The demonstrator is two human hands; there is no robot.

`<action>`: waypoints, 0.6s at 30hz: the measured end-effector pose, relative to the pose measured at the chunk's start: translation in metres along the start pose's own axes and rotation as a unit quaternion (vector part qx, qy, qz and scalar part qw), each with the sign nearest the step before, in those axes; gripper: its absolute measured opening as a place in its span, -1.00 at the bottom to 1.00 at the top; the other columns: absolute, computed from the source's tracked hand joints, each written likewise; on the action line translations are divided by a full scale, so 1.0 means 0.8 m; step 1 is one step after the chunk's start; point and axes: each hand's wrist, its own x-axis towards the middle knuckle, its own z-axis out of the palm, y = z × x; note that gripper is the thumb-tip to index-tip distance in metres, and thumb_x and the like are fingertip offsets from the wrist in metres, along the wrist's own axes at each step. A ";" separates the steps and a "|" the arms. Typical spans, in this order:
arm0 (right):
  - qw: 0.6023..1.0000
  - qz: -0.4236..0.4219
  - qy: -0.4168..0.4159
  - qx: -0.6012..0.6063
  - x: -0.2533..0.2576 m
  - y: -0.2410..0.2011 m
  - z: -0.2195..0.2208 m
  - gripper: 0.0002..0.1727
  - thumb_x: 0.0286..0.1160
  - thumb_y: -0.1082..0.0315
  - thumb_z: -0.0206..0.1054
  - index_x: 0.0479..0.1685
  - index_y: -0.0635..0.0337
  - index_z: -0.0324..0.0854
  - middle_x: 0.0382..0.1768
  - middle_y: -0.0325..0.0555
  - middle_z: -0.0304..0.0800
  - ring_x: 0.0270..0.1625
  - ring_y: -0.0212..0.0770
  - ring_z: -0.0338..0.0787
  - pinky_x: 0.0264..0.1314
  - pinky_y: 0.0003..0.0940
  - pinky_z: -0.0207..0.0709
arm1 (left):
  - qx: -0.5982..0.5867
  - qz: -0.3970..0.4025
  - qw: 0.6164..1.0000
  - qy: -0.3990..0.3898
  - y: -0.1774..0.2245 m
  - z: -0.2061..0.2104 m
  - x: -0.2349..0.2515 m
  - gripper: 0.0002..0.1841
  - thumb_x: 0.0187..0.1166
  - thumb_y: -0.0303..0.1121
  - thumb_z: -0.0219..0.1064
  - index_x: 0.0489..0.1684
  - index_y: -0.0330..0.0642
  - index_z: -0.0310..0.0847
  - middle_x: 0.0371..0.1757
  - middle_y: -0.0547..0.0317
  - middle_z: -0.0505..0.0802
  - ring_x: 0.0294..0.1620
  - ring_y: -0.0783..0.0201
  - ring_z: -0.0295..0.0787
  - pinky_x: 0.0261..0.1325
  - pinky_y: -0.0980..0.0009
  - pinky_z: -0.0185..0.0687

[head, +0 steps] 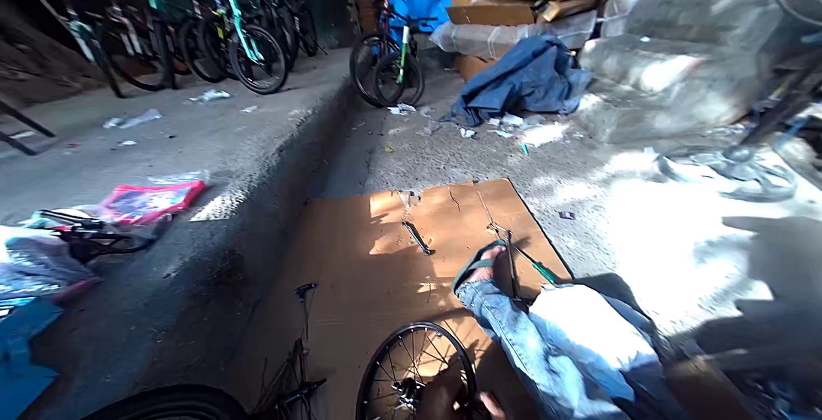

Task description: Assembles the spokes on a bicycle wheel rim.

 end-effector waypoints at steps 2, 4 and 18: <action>0.999 0.004 0.026 0.044 0.003 0.010 0.012 -0.70 0.53 0.29 0.36 0.11 0.25 0.77 0.08 0.17 0.83 0.11 0.11 0.86 0.21 0.13 0.71 | 0.009 0.005 1.000 -0.012 -0.003 0.000 0.002 -0.74 0.52 -0.22 0.41 -0.02 -0.19 0.81 0.08 0.00 0.88 0.23 0.07 0.80 0.45 0.03 0.63; 0.999 0.010 0.024 0.042 0.003 0.010 0.011 -0.75 0.53 0.31 0.35 0.03 0.23 0.81 0.04 0.13 0.85 0.09 0.07 0.86 0.19 0.09 0.71 | 0.004 0.022 1.000 -0.013 -0.008 0.001 0.003 -0.76 0.56 -0.23 0.39 -0.05 -0.20 0.82 0.07 0.01 0.88 0.24 0.10 0.79 0.47 0.09 0.61; 0.998 -0.015 0.048 0.029 0.004 0.015 0.017 -0.74 0.58 0.25 0.33 -0.08 0.22 0.85 0.02 0.10 0.86 0.11 0.04 0.86 0.23 0.02 0.72 | 0.013 0.030 0.999 0.010 -0.009 0.004 -0.002 -0.74 0.53 -0.24 0.37 -0.07 -0.25 0.80 -0.01 0.00 0.89 0.14 0.10 0.82 0.37 0.09 0.66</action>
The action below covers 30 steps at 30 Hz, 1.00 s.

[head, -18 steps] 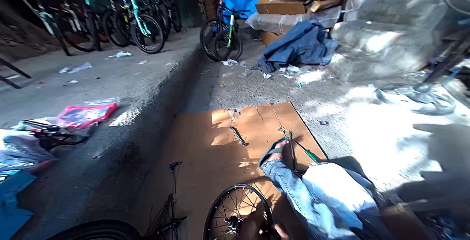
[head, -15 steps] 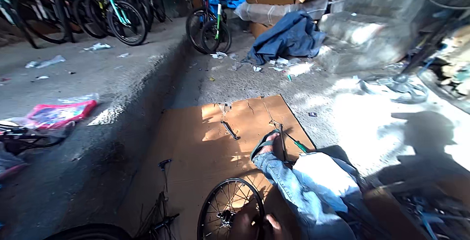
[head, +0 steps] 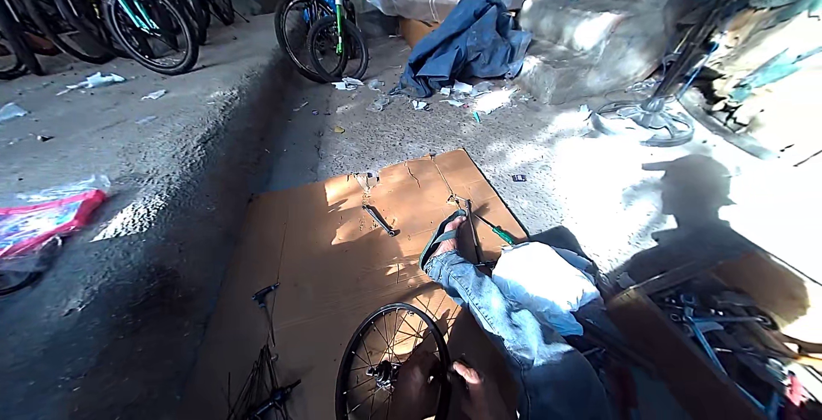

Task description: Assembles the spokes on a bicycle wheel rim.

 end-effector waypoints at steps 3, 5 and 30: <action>0.997 0.044 -0.057 0.014 0.003 -0.002 -0.004 -0.66 0.56 0.21 0.34 0.16 0.20 0.77 0.18 0.13 0.79 0.20 0.06 0.82 0.30 0.06 0.67 | 0.030 0.074 0.997 -0.025 -0.014 -0.004 0.000 -0.74 0.68 -0.27 0.28 -0.14 -0.25 0.85 0.03 -0.04 0.90 0.22 0.07 0.81 0.45 0.13 0.62; 0.995 0.065 -0.073 0.037 0.005 -0.003 -0.004 -0.64 0.49 0.25 0.38 0.19 0.22 0.72 0.18 0.16 0.76 0.18 0.06 0.81 0.29 0.06 0.66 | 0.087 0.109 0.987 -0.077 -0.021 -0.008 0.000 -0.68 0.78 -0.25 0.15 -0.02 -0.21 0.83 0.09 -0.05 0.87 0.29 0.03 0.77 0.50 0.12 0.59; 0.988 0.088 -0.125 0.000 0.006 -0.016 -0.012 -0.58 0.73 0.12 0.16 0.36 0.13 0.66 0.38 0.15 0.68 0.29 0.12 0.78 0.33 0.13 0.63 | -0.182 -0.068 0.981 -0.018 -0.016 0.004 0.007 -0.60 0.45 -0.44 0.42 0.23 -0.35 0.53 -0.04 0.00 0.85 -0.04 0.15 0.82 0.16 0.13 0.75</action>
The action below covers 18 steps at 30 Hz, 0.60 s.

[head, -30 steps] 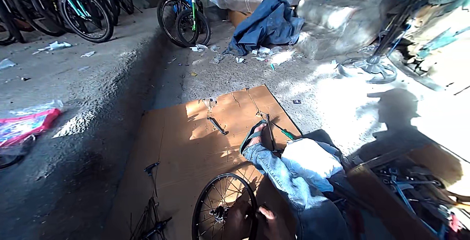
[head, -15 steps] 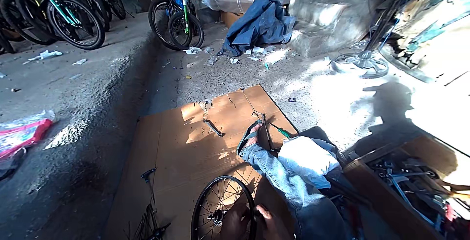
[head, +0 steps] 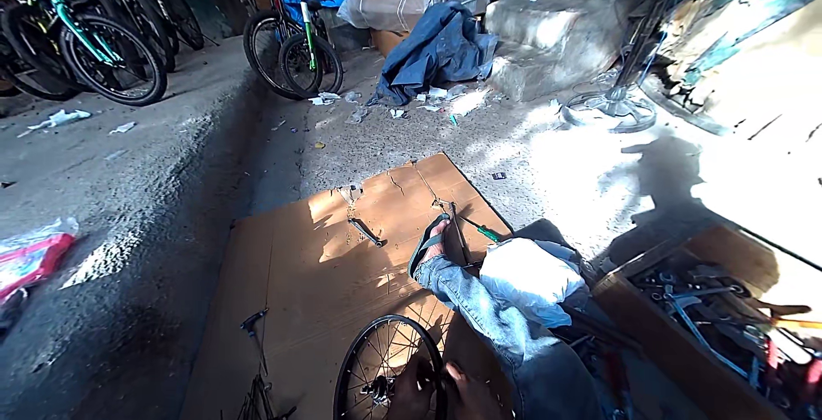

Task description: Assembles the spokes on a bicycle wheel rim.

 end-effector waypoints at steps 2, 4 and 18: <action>1.000 -0.007 0.004 0.021 -0.002 -0.001 -0.001 -0.58 0.66 0.16 0.24 0.39 0.14 0.64 0.35 0.15 0.69 0.29 0.11 0.78 0.33 0.12 0.63 | -0.003 -0.005 1.000 -0.011 -0.003 0.001 0.001 -0.62 0.47 -0.44 0.40 0.24 -0.33 0.53 -0.04 -0.01 0.84 -0.01 0.14 0.82 0.19 0.10 0.74; 0.999 -0.012 0.022 0.029 -0.004 -0.001 0.001 -0.58 0.59 0.19 0.30 0.35 0.15 0.68 0.30 0.16 0.73 0.25 0.11 0.80 0.30 0.12 0.65 | 0.017 0.003 1.000 0.002 -0.001 0.007 0.001 -0.67 0.49 -0.43 0.34 0.20 -0.32 0.58 -0.04 -0.03 0.85 0.01 0.11 0.82 0.21 0.03 0.73; 0.999 -0.009 0.010 -0.031 -0.006 -0.003 0.004 -0.56 0.72 0.15 0.15 0.37 0.22 0.62 0.31 0.24 0.71 0.21 0.21 0.82 0.20 0.23 0.67 | -0.071 0.014 0.997 -0.001 -0.008 0.010 0.004 -0.66 0.46 -0.50 0.34 0.19 -0.38 0.52 -0.10 -0.05 0.83 -0.09 0.14 0.82 0.10 0.11 0.76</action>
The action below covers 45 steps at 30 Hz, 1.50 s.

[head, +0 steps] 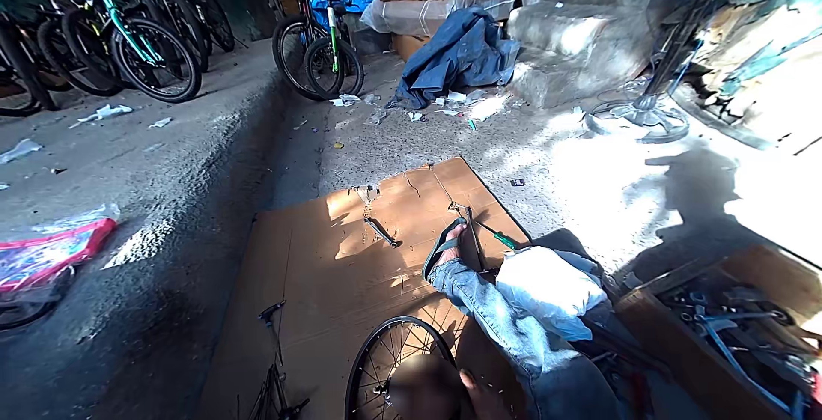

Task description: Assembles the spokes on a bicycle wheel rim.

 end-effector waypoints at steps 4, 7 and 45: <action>0.999 -0.007 0.018 0.046 0.001 0.003 0.003 -0.56 0.60 0.21 0.28 0.39 0.19 0.63 0.31 0.23 0.71 0.22 0.17 0.81 0.26 0.19 0.65 | 0.073 -0.034 0.997 0.017 0.010 0.004 0.000 -0.69 0.48 -0.38 0.29 0.14 -0.32 0.58 -0.19 -0.03 0.84 -0.16 0.09 0.82 0.05 0.02 0.73; 0.998 -0.010 0.011 0.053 0.002 0.007 0.003 -0.59 0.64 0.24 0.23 0.37 0.18 0.68 0.32 0.20 0.73 0.26 0.15 0.80 0.32 0.17 0.63 | 0.089 -0.031 0.996 -0.005 0.013 0.001 -0.001 -0.66 0.48 -0.37 0.29 0.18 -0.32 0.59 -0.09 -0.05 0.84 -0.05 0.07 0.81 0.14 -0.02 0.71; 0.977 0.013 0.034 0.210 -0.017 -0.011 -0.008 -0.41 0.61 0.31 0.26 0.61 0.36 0.36 0.27 0.31 0.74 0.29 0.18 0.79 0.39 0.18 0.60 | -0.135 -0.054 0.989 -0.022 0.031 -0.003 -0.017 -0.47 0.41 -0.68 0.31 0.43 -0.52 0.33 0.05 -0.16 0.83 0.05 0.16 0.83 0.22 0.16 0.76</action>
